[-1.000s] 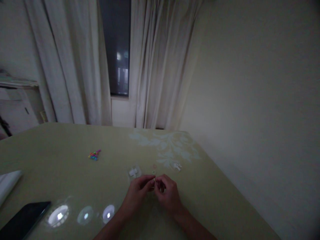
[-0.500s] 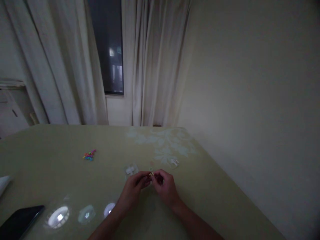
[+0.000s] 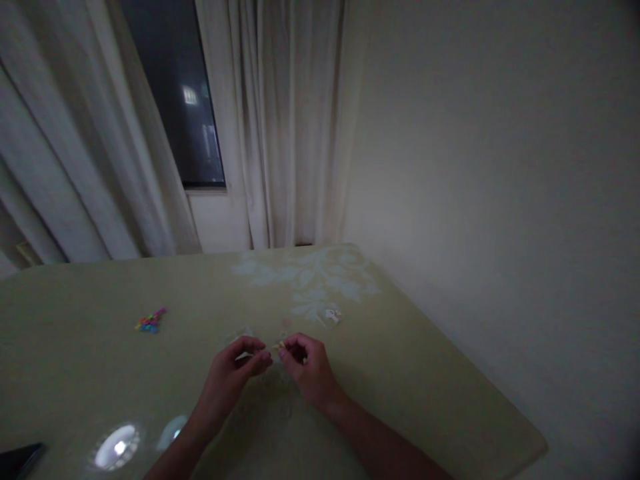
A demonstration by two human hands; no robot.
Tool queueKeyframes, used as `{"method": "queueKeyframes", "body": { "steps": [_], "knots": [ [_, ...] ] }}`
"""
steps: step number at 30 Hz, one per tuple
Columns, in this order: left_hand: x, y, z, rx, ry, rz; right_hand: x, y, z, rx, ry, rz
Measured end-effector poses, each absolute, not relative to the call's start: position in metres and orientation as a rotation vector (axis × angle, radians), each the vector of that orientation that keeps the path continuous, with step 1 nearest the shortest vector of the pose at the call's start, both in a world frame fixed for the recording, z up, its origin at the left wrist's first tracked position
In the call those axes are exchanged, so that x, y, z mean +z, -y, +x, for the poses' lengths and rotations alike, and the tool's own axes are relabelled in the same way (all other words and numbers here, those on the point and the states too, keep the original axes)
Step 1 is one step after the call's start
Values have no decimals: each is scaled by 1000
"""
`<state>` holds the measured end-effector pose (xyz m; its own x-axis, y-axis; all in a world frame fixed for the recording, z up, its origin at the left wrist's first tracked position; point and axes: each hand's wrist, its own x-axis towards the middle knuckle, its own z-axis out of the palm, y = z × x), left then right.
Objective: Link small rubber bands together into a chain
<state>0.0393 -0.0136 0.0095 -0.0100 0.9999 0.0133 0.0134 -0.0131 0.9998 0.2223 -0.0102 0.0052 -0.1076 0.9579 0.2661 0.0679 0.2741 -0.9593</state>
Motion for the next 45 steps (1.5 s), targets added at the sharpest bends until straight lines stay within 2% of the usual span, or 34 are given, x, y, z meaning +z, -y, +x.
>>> {"method": "queueKeyframes", "body": {
  "steps": [8,18,45],
  "knots": [
    [19,18,41,1177,-1077,1232,3,5,225,1073,1425,-1016],
    [10,11,38,1242,-1211,1342,-4,3,227,1032,1461,-1052],
    [-7,8,39,1419,-1157,1718,2,8,226,1098,1523,-993]
  ]
}}
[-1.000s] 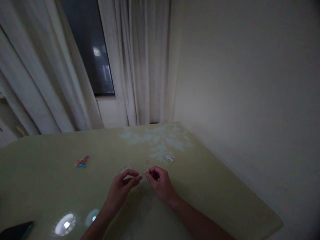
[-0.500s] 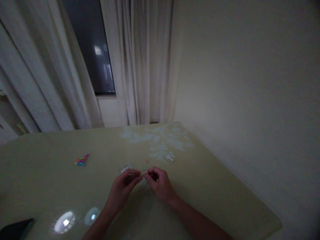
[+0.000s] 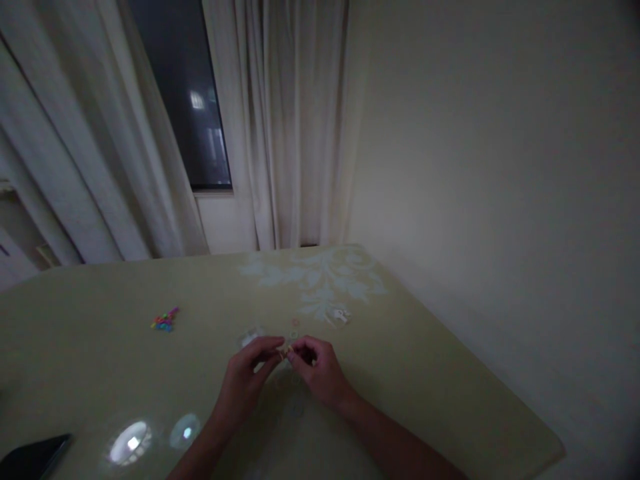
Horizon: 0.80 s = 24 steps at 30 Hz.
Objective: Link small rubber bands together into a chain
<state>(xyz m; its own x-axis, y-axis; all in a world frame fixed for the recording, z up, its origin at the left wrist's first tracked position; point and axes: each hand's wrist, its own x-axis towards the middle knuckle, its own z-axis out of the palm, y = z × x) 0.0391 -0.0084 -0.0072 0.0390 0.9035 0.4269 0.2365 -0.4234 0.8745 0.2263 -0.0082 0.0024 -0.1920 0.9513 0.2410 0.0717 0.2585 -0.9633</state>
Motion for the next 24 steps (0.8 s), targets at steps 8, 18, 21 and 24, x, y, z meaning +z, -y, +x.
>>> {"method": "queueKeyframes", "body": {
  "steps": [8,18,21,24],
  "knots": [
    [-5,12,41,1295,-1189,1719,-2,8,227,1099,1542,-976],
    [-4,13,41,1206,-1035,1830,0,3,233,1099,1577,-1009],
    [-1,13,40,1211,-1062,1869,-1,2,233,1110,1573,-1016],
    [-1,13,40,1211,-1065,1895,-2,2,232,1142,1565,-1016]
  ]
}}
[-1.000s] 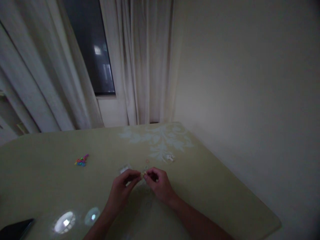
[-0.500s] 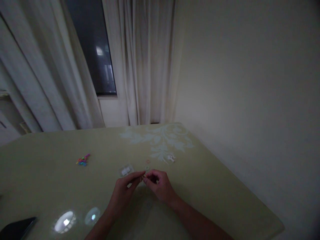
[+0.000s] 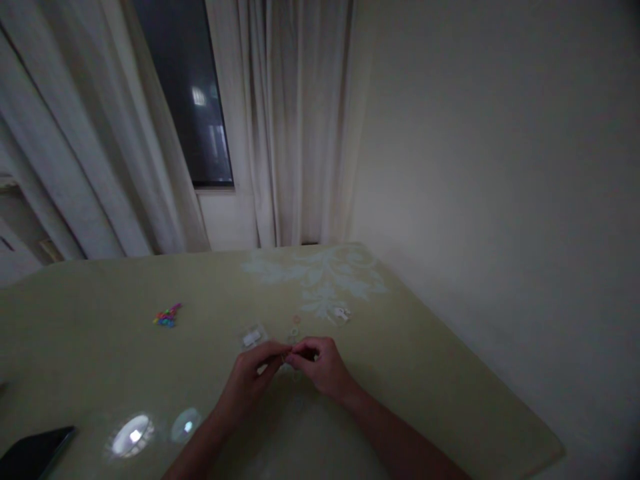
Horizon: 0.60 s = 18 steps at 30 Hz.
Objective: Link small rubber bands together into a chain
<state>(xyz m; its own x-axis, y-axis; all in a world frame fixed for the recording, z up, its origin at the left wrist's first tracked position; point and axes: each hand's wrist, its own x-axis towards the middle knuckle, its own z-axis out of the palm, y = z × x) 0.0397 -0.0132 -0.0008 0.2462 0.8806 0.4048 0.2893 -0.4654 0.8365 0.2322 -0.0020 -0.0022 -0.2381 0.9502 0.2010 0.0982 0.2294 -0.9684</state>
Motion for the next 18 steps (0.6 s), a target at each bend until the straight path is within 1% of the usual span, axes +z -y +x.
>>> {"method": "queueKeyframes", "body": {
  "steps": [18],
  "knots": [
    [3,14,40,1205,-1133,1870,-3,-1,235,1149,1557,-983]
  ]
}}
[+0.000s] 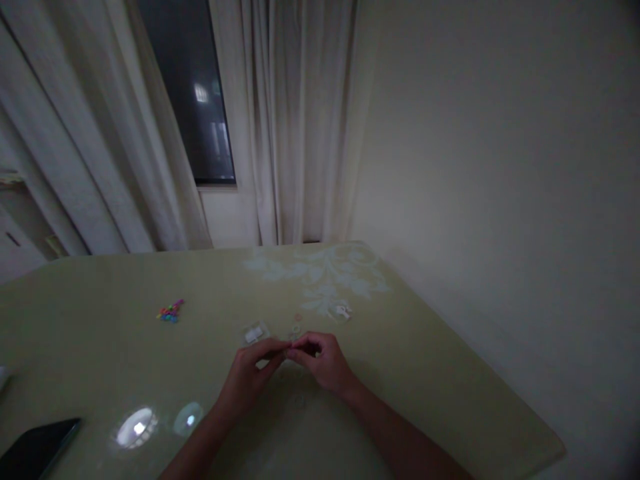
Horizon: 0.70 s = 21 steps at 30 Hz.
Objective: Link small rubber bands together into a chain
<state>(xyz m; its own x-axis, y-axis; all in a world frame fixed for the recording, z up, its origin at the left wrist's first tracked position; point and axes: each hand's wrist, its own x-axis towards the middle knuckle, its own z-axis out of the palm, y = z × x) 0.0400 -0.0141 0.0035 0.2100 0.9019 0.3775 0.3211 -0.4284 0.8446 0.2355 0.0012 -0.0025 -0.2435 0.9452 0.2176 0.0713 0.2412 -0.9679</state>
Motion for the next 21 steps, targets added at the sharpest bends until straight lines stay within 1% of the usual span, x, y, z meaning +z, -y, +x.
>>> {"method": "queueKeyframes", "body": {
  "steps": [8,13,15,18,21],
  "knots": [
    [2,5,21,1319,-1275,1770,1,-21,251,1014,1340,-1066],
    [22,-22,-16,1267,-1460,1846,-7,-26,250,1020,1332,-1098],
    [33,-34,-29,1119,-1505,2015,-9,-25,249,1013,1340,-1095],
    [46,-49,-39,747,-1573,2282,-12,-23,248,1010,1362,-1088],
    [48,-55,-37,394,-1666,2408,-12,-20,248,1008,1390,-1088]
  ]
}}
